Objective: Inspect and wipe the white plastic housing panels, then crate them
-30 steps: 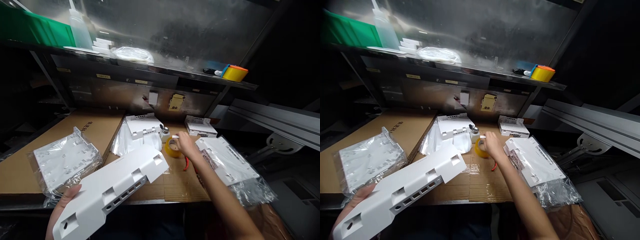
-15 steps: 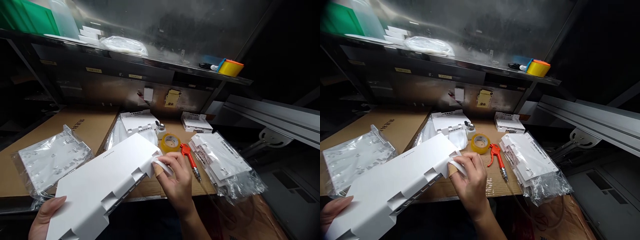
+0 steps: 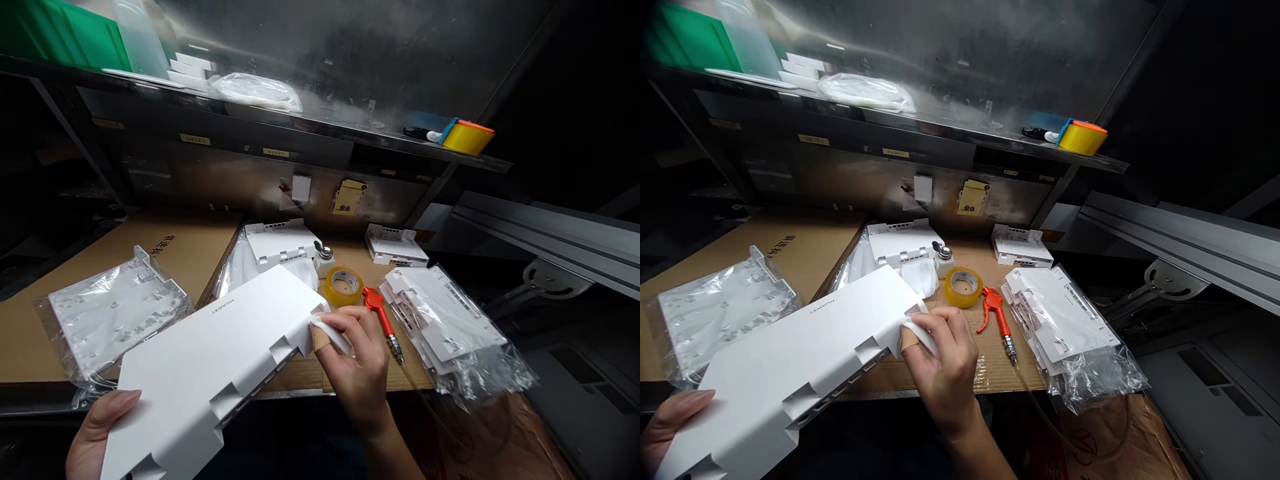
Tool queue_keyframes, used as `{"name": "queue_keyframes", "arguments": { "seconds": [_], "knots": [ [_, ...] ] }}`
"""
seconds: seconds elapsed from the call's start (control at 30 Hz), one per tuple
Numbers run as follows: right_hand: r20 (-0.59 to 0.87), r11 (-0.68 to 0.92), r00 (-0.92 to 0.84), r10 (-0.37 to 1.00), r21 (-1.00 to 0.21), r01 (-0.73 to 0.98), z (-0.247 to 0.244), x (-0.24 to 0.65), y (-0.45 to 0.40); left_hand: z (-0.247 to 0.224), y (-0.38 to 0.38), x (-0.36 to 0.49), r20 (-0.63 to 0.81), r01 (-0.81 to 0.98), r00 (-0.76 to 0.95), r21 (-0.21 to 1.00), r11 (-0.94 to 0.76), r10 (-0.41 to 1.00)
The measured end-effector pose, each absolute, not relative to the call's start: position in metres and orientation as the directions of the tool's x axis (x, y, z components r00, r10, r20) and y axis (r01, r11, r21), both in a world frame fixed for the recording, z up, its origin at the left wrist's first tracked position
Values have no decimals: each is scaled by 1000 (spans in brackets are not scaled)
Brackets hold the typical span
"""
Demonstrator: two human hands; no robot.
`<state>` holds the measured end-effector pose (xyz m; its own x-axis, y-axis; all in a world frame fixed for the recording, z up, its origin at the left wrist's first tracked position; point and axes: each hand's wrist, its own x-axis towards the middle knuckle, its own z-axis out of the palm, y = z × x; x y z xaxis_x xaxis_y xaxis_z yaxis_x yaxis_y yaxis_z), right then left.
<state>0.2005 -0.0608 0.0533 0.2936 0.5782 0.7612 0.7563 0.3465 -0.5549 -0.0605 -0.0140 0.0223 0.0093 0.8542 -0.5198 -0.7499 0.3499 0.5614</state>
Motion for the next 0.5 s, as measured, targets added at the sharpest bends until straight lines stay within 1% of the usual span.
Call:
{"name": "queue_keyframes", "arguments": {
  "seconds": [0.07, 0.13, 0.23, 0.33, 0.5],
  "knots": [
    [759, 344, 303, 577, -562, 752, 53, 202, -60, 20, -13, -66, -528, -784, 58, 502, 366, 847],
    [758, 343, 301, 578, -560, 754, 52, 203, -60, 19, -12, -67, -539, -783, 97, 478, 398, 837],
    [756, 340, 306, 579, -565, 752, 52, 204, -61, 25, -12, -62, -548, -741, 78, 527, 417, 833],
    [745, 325, 350, 567, -593, 736, 52, 202, -64, 36, -14, -51, -583, -682, 56, 571, 458, 811],
    [728, 358, 342, 594, -620, 698, 49, 187, -71, 43, -15, -45, -594, -679, 70, 560, 475, 801]
  ]
}}
